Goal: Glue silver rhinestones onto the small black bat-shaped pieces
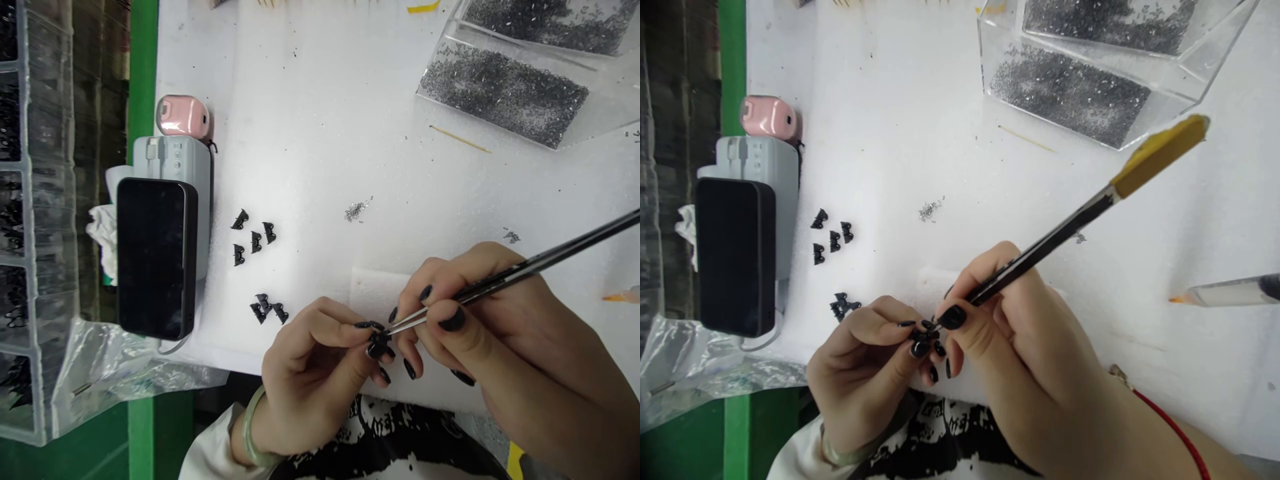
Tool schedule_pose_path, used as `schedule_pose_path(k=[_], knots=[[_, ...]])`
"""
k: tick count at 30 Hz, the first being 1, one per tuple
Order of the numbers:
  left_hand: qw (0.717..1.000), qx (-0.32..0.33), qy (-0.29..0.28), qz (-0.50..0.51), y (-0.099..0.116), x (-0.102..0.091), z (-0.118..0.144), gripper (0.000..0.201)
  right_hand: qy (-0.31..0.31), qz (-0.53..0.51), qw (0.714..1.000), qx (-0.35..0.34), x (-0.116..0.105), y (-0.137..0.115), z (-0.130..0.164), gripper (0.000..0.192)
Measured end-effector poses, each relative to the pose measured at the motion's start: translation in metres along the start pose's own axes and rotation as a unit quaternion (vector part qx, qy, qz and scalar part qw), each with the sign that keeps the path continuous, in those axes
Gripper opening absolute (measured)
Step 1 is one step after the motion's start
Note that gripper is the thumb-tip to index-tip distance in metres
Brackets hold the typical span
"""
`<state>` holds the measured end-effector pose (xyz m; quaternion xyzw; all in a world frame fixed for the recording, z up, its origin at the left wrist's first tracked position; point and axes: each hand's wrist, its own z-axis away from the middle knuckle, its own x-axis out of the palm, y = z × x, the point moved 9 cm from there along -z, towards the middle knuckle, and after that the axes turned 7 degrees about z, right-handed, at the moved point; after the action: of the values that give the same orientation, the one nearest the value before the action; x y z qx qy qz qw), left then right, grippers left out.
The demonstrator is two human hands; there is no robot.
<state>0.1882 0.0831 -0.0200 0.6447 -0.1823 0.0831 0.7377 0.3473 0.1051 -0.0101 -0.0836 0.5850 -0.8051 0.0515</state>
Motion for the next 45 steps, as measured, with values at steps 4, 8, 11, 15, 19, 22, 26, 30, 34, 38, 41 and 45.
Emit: schedule_pose_path(k=[4, 8, 11, 15, 19, 22, 26, 30, 34, 38, 41, 45], knots=[[1.0, -0.003, -0.011, 0.006, -0.002, -0.002, 0.002, 0.037, -0.001, 0.004, 1.0, -0.002, 0.001, -0.001, -0.001, 0.012], [1.0, 0.007, -0.018, 0.0, 0.0, 0.0, 0.0, 0.037, -0.005, -0.005, 1.0, -0.015, 0.003, -0.005, -0.004, 0.014], [1.0, 0.005, -0.006, 0.014, 0.001, 0.001, -0.002, 0.036, -0.005, -0.016, 1.0, -0.019, 0.004, -0.006, -0.005, 0.015], [0.997, -0.035, 0.013, 0.069, -0.004, 0.002, -0.004, 0.038, 0.028, -0.07, 0.997, 0.013, -0.002, -0.002, -0.006, 0.016], [0.99, -0.068, 0.026, 0.121, -0.009, 0.002, -0.005, 0.038, 0.069, -0.125, 0.989, 0.046, -0.008, 0.003, -0.005, 0.018], [0.986, -0.077, 0.031, 0.147, -0.01, 0.002, -0.006, 0.038, 0.074, -0.114, 0.99, 0.039, -0.007, 0.002, -0.005, 0.018], [0.983, -0.071, 0.031, 0.165, -0.01, 0.004, -0.007, 0.038, 0.075, -0.113, 0.99, 0.039, -0.006, 0.003, -0.006, 0.02], [0.982, -0.072, 0.042, 0.168, -0.014, 0.006, -0.01, 0.037, 0.078, -0.099, 0.991, 0.04, -0.007, 0.005, -0.006, 0.02], [0.982, -0.089, 0.047, 0.157, -0.011, 0.006, -0.006, 0.036, 0.078, -0.108, 0.991, 0.009, -0.01, 0.003, -0.005, 0.014], [0.994, -0.059, 0.096, -0.015, 0.021, -0.028, 0.005, 0.029, 0.081, -0.114, 0.99, 0.008, -0.014, 0.009, -0.002, 0.013], [0.933, -0.027, 0.192, -0.304, 0.055, -0.073, 0.01, 0.021, 0.068, -0.085, 0.994, 0.004, -0.015, 0.013, -0.001, 0.014], [0.886, -0.026, 0.204, -0.416, 0.06, -0.103, -0.004, 0.026, 0.065, -0.056, 0.996, -0.007, -0.019, 0.018, -0.002, 0.013]])
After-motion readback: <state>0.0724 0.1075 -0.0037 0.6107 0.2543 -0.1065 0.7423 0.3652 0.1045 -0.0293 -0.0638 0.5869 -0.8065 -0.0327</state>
